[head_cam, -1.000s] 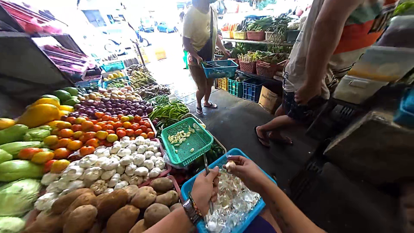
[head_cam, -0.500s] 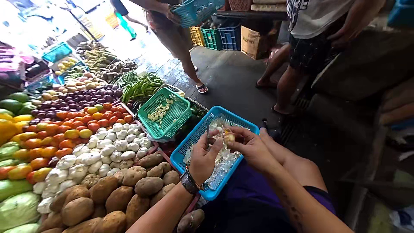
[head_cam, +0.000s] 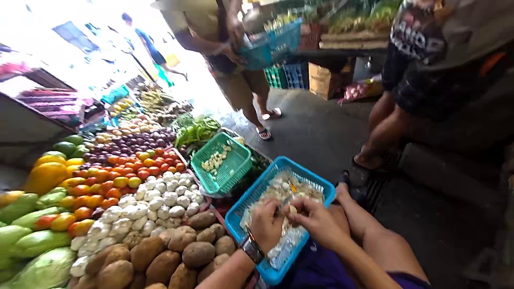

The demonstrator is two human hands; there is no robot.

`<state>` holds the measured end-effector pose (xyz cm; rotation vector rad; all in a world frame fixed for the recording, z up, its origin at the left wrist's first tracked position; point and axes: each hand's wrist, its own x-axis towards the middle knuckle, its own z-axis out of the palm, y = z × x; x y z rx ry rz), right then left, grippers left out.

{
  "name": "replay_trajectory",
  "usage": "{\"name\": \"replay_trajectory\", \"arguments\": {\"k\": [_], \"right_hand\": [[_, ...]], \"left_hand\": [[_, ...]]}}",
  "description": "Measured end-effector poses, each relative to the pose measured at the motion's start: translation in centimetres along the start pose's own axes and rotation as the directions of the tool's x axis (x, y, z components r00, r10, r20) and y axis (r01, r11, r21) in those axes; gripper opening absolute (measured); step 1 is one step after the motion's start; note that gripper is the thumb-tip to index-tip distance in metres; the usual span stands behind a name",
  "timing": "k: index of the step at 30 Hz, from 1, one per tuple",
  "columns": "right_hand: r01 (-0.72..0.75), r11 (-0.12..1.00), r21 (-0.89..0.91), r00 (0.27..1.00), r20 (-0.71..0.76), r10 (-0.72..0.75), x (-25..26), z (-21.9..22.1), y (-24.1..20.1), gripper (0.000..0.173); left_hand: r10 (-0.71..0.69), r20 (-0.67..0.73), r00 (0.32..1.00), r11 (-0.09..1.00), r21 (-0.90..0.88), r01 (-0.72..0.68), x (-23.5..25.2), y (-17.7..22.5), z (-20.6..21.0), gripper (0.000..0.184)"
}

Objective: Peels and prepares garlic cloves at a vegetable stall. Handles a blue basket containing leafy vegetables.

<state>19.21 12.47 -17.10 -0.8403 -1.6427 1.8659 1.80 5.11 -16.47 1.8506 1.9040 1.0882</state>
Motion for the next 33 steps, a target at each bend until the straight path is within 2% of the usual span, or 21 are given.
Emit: {"name": "replay_trajectory", "arguments": {"k": [4, 6, 7, 10, 12, 15, 19, 22, 26, 30, 33], "right_hand": [[0.021, 0.988, 0.155, 0.999, 0.036, -0.027, 0.5, -0.1, 0.9, 0.03], [-0.021, 0.977, 0.214, 1.0, 0.023, 0.016, 1.0, 0.0, 1.1, 0.032], [-0.04, 0.97, 0.239, 0.999, 0.001, 0.041, 1.2, 0.2, 1.3, 0.033], [-0.071, 0.955, 0.288, 0.996, -0.026, 0.082, 1.3, 0.8, 1.5, 0.034], [-0.072, 0.952, 0.297, 0.996, -0.035, 0.086, 1.1, 0.7, 1.6, 0.032], [0.0, 0.968, 0.252, 0.997, -0.07, 0.019, 1.5, 0.5, 2.5, 0.029], [0.019, 0.998, 0.056, 0.998, -0.057, -0.015, 1.6, 0.0, 3.2, 0.026], [0.02, 0.996, -0.084, 1.0, 0.01, -0.02, 1.3, -1.3, 2.9, 0.027], [0.009, 0.97, -0.242, 1.0, 0.03, -0.002, 0.5, -1.3, 2.6, 0.026], [-0.005, 0.933, -0.359, 1.0, -0.03, -0.006, -0.2, -0.6, 2.7, 0.027], [-0.044, 0.923, -0.382, 0.996, -0.09, 0.011, -0.5, -0.2, 2.6, 0.021]], "left_hand": [[-0.109, -0.048, 0.993, 0.988, -0.111, 0.104, -0.3, -0.2, 0.4, 0.027], [-0.245, -0.066, 0.967, 0.95, -0.216, 0.226, 0.0, 0.0, 1.0, 0.023], [-0.343, -0.052, 0.938, 0.901, -0.302, 0.312, 0.1, 0.0, 1.2, 0.022], [-0.608, 0.058, 0.792, 0.643, -0.55, 0.534, 0.5, -1.0, 1.4, 0.024], [-0.635, 0.163, 0.755, 0.563, -0.572, 0.596, 0.2, -1.1, 1.0, 0.028], [-0.507, 0.308, 0.805, 0.619, -0.519, 0.589, -0.8, -0.4, 0.5, 0.029], [-0.478, 0.308, 0.823, 0.672, -0.475, 0.568, -1.1, -0.6, 0.8, 0.025], [-0.421, 0.339, 0.841, 0.734, -0.419, 0.535, -1.3, 0.2, 0.7, 0.037], [-0.459, 0.264, 0.848, 0.795, -0.304, 0.525, -1.6, 0.4, 1.6, 0.024], [-0.468, 0.262, 0.844, 0.86, -0.084, 0.503, -1.7, 1.0, 1.4, 0.025], [-0.483, 0.275, 0.831, 0.854, -0.063, 0.517, -1.7, 1.3, 1.2, 0.026]]}}
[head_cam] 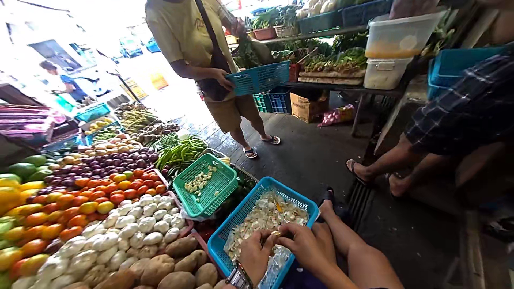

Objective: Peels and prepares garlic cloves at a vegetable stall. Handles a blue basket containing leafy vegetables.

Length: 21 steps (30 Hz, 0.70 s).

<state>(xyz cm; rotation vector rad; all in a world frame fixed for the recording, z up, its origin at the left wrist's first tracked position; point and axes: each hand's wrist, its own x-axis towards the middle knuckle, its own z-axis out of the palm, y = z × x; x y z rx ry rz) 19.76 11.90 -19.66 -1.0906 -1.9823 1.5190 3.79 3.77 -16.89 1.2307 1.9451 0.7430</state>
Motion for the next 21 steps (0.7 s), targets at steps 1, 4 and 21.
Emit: {"name": "replay_trajectory", "arguments": {"k": [1, 4, 21], "right_hand": [[-0.002, 1.0, 0.011, 1.0, -0.016, 0.002, 0.1, 0.1, 0.0, 0.02], [0.009, 1.0, 0.015, 0.996, -0.084, -0.008, 0.1, 0.5, 0.1, 0.017], [-0.119, 0.688, 0.716, 0.991, 0.047, 0.123, 0.2, 0.2, -1.7, 0.034]], "left_hand": [[-0.004, 0.001, 1.0, 1.0, -0.004, 0.004, -0.1, 0.1, -0.2, 0.026], [-0.01, 0.019, 1.0, 1.0, -0.005, 0.01, 0.1, -0.1, -0.4, 0.029], [-0.035, 0.023, 0.999, 0.617, -0.786, 0.04, 0.3, 1.9, -0.5, 0.013]]}}
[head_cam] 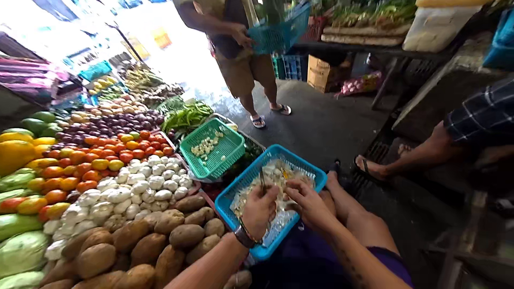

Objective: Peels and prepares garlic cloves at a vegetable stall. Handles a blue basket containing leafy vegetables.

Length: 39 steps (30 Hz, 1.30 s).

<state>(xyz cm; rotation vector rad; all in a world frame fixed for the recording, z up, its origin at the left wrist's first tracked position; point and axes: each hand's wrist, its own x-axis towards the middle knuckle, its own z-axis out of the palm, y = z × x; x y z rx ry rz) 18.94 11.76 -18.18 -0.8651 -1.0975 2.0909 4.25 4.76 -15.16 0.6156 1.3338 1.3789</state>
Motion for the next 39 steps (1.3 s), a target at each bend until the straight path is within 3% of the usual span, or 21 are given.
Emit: {"name": "replay_trajectory", "arguments": {"k": [2, 4, 6, 9, 12, 15, 20, 25, 39], "right_hand": [[0.106, 0.992, 0.066, 0.993, -0.049, -0.103, -0.3, 1.1, 0.8, 0.021], [0.177, 0.978, 0.108, 0.98, -0.109, -0.165, -0.3, 1.2, 1.1, 0.013], [0.195, 0.976, 0.096, 0.976, -0.116, -0.184, -0.4, 0.9, 0.5, 0.011], [0.202, 0.975, 0.091, 0.977, -0.095, -0.193, -0.7, 0.0, -0.7, 0.01], [0.2, 0.979, 0.029, 0.978, -0.061, -0.198, -0.9, -0.4, -1.3, 0.009], [0.222, 0.974, -0.038, 0.974, -0.028, -0.223, -0.9, -0.7, -1.1, 0.015], [0.26, 0.933, -0.247, 0.964, 0.019, -0.264, -1.3, -0.9, -1.3, 0.015], [0.316, 0.787, -0.529, 0.932, 0.018, -0.362, -1.4, -1.6, -1.5, 0.017], [0.276, 0.785, -0.555, 0.944, 0.003, -0.33, -1.2, -1.9, -1.2, 0.019]], "left_hand": [[0.024, -0.015, 1.0, 0.996, -0.081, -0.025, -0.3, -0.2, 0.9, 0.013], [0.064, -0.007, 0.998, 0.997, -0.053, -0.064, -0.3, -0.2, 1.3, 0.015], [0.155, 0.103, 0.982, 0.98, 0.105, -0.166, -0.4, -0.1, 0.6, 0.028], [0.267, 0.372, 0.889, 0.85, 0.344, -0.399, -0.5, -0.1, -0.7, 0.054], [0.233, 0.415, 0.88, 0.683, 0.574, -0.452, -1.0, 0.5, -1.1, 0.049], [0.171, 0.393, 0.903, 0.607, 0.68, -0.411, -1.0, 1.4, -1.1, 0.05], [0.146, 0.354, 0.924, 0.649, 0.67, -0.359, -0.8, 1.8, -1.1, 0.043], [0.102, 0.339, 0.935, 0.749, 0.593, -0.296, -0.8, 1.9, -1.1, 0.04], [0.091, 0.328, 0.94, 0.847, 0.471, -0.246, -0.4, 1.1, -1.2, 0.038]]}}
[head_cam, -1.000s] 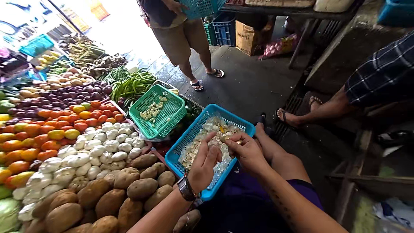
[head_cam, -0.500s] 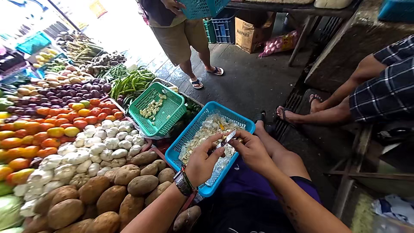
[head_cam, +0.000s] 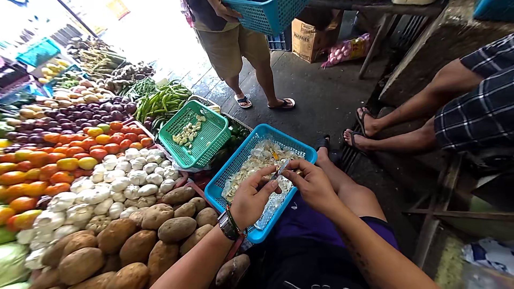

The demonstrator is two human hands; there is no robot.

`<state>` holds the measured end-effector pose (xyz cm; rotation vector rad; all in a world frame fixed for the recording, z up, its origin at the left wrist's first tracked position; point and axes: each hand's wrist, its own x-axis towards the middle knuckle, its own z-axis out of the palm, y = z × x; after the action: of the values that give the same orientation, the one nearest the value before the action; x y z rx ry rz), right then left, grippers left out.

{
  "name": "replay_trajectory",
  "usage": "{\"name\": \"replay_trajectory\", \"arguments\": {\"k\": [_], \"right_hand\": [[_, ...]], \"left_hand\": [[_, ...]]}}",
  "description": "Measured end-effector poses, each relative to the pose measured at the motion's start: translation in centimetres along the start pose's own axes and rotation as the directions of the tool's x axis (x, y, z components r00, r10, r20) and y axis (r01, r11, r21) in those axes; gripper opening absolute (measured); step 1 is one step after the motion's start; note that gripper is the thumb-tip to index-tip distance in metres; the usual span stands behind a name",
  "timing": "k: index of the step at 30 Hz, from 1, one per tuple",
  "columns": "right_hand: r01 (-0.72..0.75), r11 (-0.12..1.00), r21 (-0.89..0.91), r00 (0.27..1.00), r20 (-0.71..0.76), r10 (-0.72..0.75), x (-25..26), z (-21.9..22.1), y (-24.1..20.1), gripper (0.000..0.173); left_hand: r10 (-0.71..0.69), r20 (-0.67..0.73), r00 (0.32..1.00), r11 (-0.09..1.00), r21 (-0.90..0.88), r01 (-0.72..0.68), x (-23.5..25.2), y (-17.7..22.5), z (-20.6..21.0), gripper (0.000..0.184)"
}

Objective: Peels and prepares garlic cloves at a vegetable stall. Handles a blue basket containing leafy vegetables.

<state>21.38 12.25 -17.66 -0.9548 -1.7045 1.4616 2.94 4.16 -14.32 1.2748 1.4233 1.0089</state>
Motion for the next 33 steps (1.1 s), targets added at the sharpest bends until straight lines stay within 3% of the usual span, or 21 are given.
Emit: {"name": "replay_trajectory", "arguments": {"k": [7, 13, 17, 21, 25, 30, 33], "right_hand": [[0.025, 0.996, -0.087, 1.0, 0.012, -0.024, 0.3, -0.3, 0.3, 0.02], [0.009, 0.999, -0.052, 0.996, 0.092, -0.004, 0.8, -0.9, 0.5, 0.016], [-0.063, 0.993, 0.097, 0.997, 0.041, 0.059, 1.0, -0.6, 0.9, 0.013], [-0.179, 0.963, 0.2, 0.978, -0.066, 0.196, 0.8, 0.6, 1.5, 0.019], [-0.263, 0.904, 0.339, 0.954, -0.051, 0.296, 0.9, 1.3, 1.0, 0.017], [-0.256, 0.838, 0.482, 0.963, 0.056, 0.262, 1.3, 1.7, 0.0, 0.026], [-0.209, 0.868, 0.451, 0.974, 0.021, 0.224, 1.7, 2.2, 0.2, 0.023]], "left_hand": [[-0.042, -0.024, 0.999, 0.982, -0.183, 0.037, 0.4, -0.8, 0.6, 0.033], [-0.097, -0.064, 0.993, 0.96, -0.27, 0.076, 0.5, -0.8, 1.1, 0.028], [-0.017, -0.106, 0.994, 0.982, -0.186, -0.003, 0.6, -1.2, 1.2, 0.028], [-0.032, -0.156, 0.987, 0.99, -0.139, 0.01, 0.7, -1.4, 1.3, 0.026], [-0.057, -0.164, 0.985, 0.991, -0.132, 0.035, 0.5, -1.2, 1.2, 0.026], [-0.203, -0.095, 0.975, 0.933, -0.321, 0.163, 0.7, 0.1, 0.3, 0.027], [-0.27, -0.088, 0.959, 0.876, -0.436, 0.207, 0.8, 0.7, -0.2, 0.027]]}}
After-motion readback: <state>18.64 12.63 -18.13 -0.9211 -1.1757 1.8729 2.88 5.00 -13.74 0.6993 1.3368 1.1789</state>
